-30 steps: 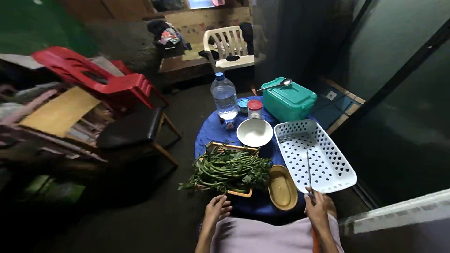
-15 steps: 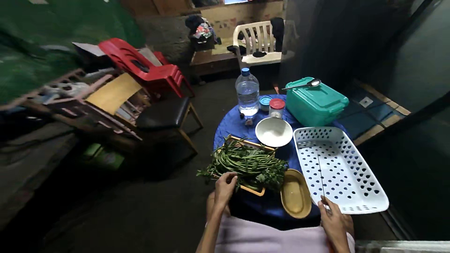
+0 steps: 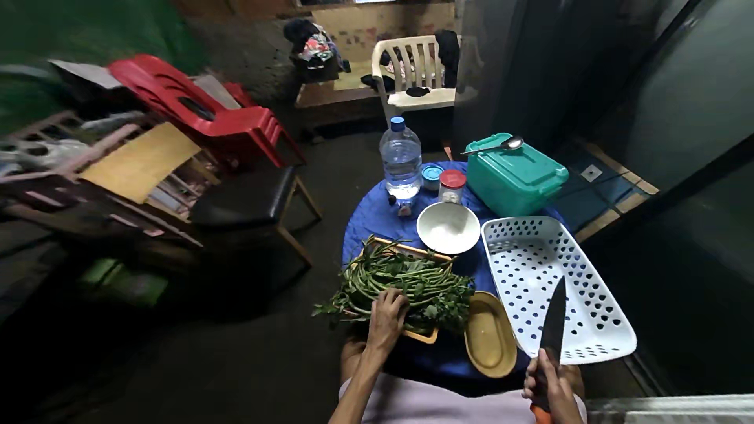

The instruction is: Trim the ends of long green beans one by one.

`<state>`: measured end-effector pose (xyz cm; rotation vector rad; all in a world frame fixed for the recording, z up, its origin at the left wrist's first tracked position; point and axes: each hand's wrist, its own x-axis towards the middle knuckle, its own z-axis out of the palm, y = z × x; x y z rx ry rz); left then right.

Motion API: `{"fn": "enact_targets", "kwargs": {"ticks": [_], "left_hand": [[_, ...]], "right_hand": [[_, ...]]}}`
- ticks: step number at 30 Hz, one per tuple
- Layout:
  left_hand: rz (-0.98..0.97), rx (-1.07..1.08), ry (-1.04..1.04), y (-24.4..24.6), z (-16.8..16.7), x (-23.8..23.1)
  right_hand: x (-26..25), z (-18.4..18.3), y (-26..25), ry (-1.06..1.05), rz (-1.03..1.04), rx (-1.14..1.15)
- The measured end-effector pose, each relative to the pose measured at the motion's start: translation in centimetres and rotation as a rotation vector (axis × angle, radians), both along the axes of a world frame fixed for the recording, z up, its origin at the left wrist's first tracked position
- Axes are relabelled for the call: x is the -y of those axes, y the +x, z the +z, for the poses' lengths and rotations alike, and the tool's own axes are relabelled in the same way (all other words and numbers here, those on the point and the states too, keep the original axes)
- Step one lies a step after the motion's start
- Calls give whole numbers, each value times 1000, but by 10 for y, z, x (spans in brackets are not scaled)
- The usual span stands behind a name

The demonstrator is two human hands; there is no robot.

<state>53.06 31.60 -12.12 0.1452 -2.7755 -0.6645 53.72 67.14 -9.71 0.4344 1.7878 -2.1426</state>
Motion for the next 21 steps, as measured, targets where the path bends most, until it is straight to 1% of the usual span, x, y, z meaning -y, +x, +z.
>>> {"fn": "enact_targets", "kwargs": {"ticks": [3,7,11,13,17,21], "left_hand": [[-39,-139,-33,18,-1,5],[-21,-255,16,46,8,10],[-1,-390,123,64,20,7],[-11,-438,162,70,29,1],[-62,-540,212,76,54,-25],[-122,-593,229,77,92,-58]], "right_hand": [[0,-3,0,-35,38,-11],[5,-9,-3,-66,75,-77],[18,-4,-4,10,78,81],[22,-7,-4,21,111,78],[22,-19,-4,1,227,-30],[24,-20,-3,-26,235,-59]]}}
